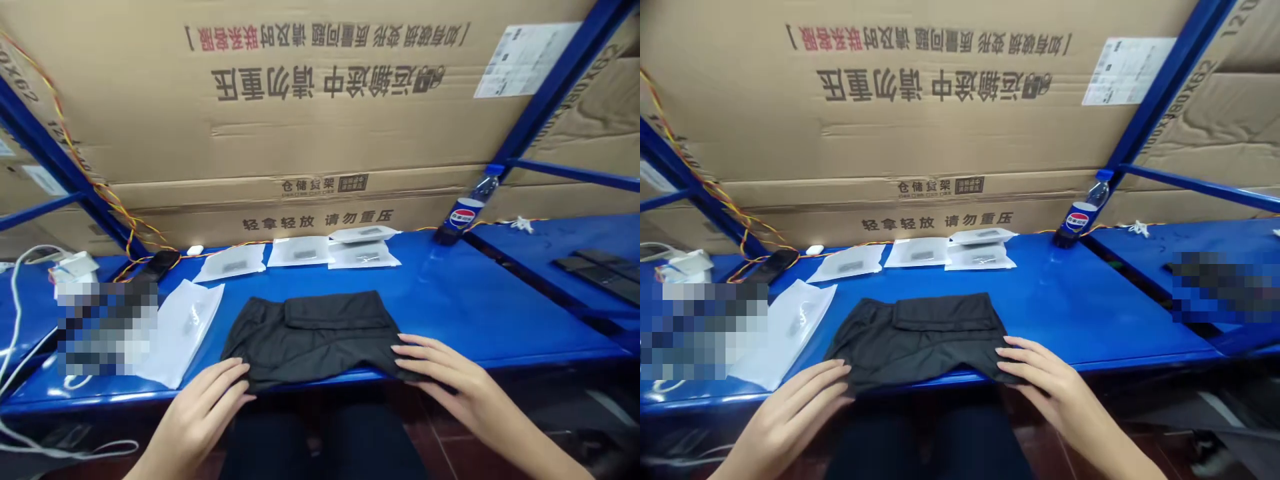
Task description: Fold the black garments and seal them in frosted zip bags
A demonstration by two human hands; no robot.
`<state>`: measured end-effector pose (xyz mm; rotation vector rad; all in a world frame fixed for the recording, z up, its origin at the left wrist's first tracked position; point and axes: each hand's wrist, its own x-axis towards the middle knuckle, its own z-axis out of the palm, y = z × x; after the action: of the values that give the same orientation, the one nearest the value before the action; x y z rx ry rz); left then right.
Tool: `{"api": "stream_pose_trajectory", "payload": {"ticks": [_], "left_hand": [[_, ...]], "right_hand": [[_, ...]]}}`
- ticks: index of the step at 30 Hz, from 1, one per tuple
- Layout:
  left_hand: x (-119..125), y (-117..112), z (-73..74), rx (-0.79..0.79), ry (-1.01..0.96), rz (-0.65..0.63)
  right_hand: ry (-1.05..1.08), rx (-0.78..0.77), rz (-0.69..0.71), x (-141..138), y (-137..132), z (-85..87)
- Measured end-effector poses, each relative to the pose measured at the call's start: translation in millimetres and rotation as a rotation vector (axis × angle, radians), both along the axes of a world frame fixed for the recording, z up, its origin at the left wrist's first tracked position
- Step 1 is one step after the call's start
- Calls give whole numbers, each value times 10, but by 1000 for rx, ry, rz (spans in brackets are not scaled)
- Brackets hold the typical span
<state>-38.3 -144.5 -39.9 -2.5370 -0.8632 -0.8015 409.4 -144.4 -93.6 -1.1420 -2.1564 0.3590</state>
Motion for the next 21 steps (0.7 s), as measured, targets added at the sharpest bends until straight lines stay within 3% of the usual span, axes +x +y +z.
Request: {"api": "stream_pose_trajectory", "payload": {"ticks": [4,8,13,17,21], "left_hand": [[-88,-51,7,-57,-118,18],[-77,-8,63,-254,-346,166],[48,421,226,-507,-574,404],[137,846,230,-580,-408,484],[259,929,138,-396,-310,386]], "right_hand": [[167,-132,-111,91,-18,-14],[318,-183,-297,21,34,128],[442,-267,-374,-188,477,309],[267,-252,-464,-328,817,262],[160,-187,-549,-442,862,163]]}}
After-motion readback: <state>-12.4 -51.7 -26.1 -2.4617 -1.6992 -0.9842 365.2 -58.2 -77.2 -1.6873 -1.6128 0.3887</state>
